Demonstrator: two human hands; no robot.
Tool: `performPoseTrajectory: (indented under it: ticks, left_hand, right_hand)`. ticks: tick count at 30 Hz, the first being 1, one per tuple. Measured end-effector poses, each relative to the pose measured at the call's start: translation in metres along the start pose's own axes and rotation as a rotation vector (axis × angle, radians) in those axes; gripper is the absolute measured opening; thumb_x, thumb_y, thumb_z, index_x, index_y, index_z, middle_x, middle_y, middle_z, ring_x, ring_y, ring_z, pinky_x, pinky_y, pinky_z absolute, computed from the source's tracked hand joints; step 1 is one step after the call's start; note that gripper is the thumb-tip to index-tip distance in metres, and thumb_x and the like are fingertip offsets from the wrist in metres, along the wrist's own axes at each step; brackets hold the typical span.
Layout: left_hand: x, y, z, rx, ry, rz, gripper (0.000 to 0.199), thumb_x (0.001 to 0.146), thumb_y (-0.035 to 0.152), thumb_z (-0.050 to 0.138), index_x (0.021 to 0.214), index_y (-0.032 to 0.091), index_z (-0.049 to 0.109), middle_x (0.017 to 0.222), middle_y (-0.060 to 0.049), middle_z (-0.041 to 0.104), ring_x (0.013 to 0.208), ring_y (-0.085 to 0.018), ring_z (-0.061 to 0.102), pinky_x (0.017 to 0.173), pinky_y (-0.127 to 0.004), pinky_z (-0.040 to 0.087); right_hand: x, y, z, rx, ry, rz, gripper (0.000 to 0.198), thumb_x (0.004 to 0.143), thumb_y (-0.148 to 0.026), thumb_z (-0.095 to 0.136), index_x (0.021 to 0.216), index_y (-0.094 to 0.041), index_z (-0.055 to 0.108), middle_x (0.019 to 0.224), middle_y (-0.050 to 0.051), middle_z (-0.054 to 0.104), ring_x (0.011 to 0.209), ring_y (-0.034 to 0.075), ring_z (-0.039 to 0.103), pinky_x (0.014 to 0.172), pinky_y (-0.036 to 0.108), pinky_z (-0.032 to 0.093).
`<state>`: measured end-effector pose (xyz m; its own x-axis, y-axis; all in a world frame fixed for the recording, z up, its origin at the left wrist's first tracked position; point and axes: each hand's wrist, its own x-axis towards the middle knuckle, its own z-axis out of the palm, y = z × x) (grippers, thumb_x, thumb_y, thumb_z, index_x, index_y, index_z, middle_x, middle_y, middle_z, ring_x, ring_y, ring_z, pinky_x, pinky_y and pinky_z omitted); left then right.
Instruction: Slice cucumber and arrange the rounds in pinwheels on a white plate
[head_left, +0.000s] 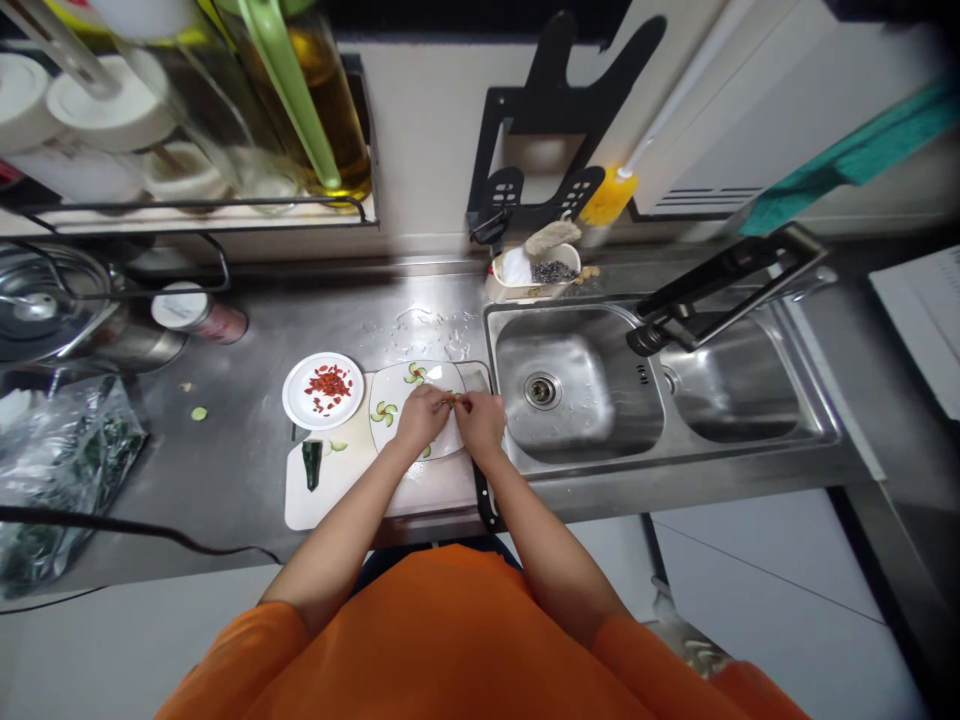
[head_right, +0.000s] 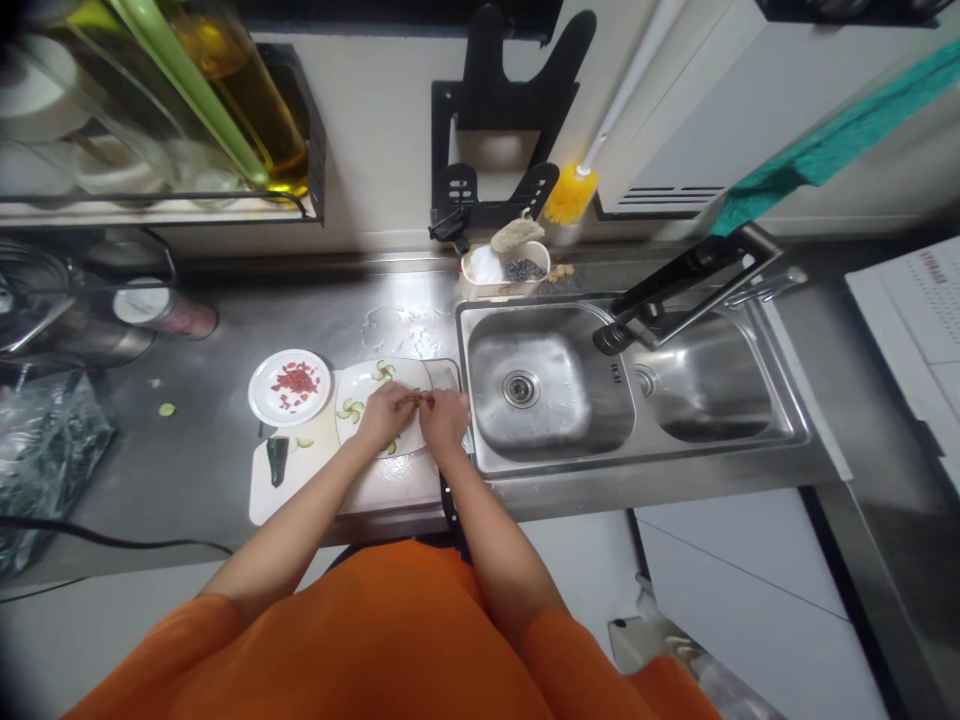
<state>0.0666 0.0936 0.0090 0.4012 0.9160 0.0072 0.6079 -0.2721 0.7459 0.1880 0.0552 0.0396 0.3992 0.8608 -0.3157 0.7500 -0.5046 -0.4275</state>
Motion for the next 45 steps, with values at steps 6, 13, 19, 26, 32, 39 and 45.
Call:
performPoseTrajectory:
  ticks: [6, 13, 19, 26, 32, 39, 45]
  left_hand:
    - [0.0, -0.001, 0.0, -0.027, 0.01, -0.02, 0.021, 0.075, 0.012, 0.057, 0.086, 0.021, 0.071, 0.079, -0.003, 0.063, 0.08, -0.016, 0.059, 0.077, -0.03, 0.051]
    - [0.0, 0.001, 0.0, -0.026, 0.009, -0.023, 0.02, 0.076, 0.014, 0.058, 0.09, 0.021, 0.07, 0.082, -0.003, 0.064, 0.08, -0.015, 0.059, 0.076, -0.029, 0.05]
    - [-0.001, 0.001, 0.001, 0.014, 0.023, -0.023, 0.016, 0.077, 0.017, 0.061, 0.089, 0.021, 0.071, 0.081, -0.003, 0.065, 0.079, -0.016, 0.059, 0.077, -0.029, 0.05]
    - [-0.001, 0.001, 0.002, 0.024, 0.043, -0.022, 0.014, 0.079, 0.022, 0.061, 0.089, 0.021, 0.07, 0.082, -0.003, 0.065, 0.078, -0.015, 0.06, 0.076, -0.029, 0.051]
    - [0.0, -0.001, 0.002, 0.034, 0.056, -0.024, 0.016, 0.079, 0.019, 0.058, 0.089, 0.021, 0.07, 0.083, -0.004, 0.065, 0.082, -0.016, 0.06, 0.079, -0.03, 0.05]
    - [-0.006, -0.006, -0.005, 0.04, 0.06, -0.052, 0.018, 0.079, 0.019, 0.056, 0.09, 0.02, 0.07, 0.084, -0.004, 0.065, 0.082, -0.017, 0.06, 0.079, -0.031, 0.05]
    - [-0.006, -0.005, -0.008, 0.033, 0.07, -0.066, 0.019, 0.078, 0.018, 0.056, 0.09, 0.02, 0.07, 0.084, -0.004, 0.065, 0.082, -0.017, 0.06, 0.08, -0.032, 0.05]
  right_hand:
    - [-0.001, 0.001, 0.0, 0.024, 0.017, -0.006, 0.017, 0.082, -0.029, 0.054, 0.085, -0.023, 0.07, 0.088, 0.003, 0.066, 0.092, 0.022, 0.049, 0.07, 0.029, 0.031]
    - [-0.003, 0.004, 0.0, 0.051, 0.029, -0.012, 0.015, 0.081, -0.028, 0.055, 0.084, -0.023, 0.069, 0.088, 0.003, 0.066, 0.09, 0.021, 0.049, 0.072, 0.029, 0.032]
    - [-0.004, 0.007, -0.001, 0.05, 0.036, -0.004, 0.016, 0.081, -0.03, 0.055, 0.084, -0.025, 0.069, 0.087, 0.002, 0.066, 0.091, 0.021, 0.049, 0.071, 0.028, 0.032]
    - [-0.006, 0.009, -0.002, 0.048, 0.044, -0.008, 0.017, 0.081, -0.028, 0.053, 0.084, -0.024, 0.069, 0.088, 0.002, 0.066, 0.089, 0.02, 0.049, 0.074, 0.029, 0.032]
    - [-0.002, 0.004, -0.008, -0.006, 0.017, 0.007, 0.021, 0.084, -0.033, 0.051, 0.085, -0.022, 0.07, 0.091, 0.005, 0.065, 0.095, 0.022, 0.048, 0.074, 0.03, 0.032]
    - [0.007, -0.004, -0.009, -0.066, -0.023, -0.029, 0.025, 0.085, -0.035, 0.049, 0.086, -0.022, 0.071, 0.093, 0.008, 0.065, 0.101, 0.025, 0.046, 0.077, 0.033, 0.032]
    - [0.01, -0.006, -0.007, -0.088, -0.02, -0.023, 0.025, 0.084, -0.033, 0.049, 0.084, -0.022, 0.072, 0.091, 0.007, 0.066, 0.1, 0.025, 0.047, 0.076, 0.032, 0.033]
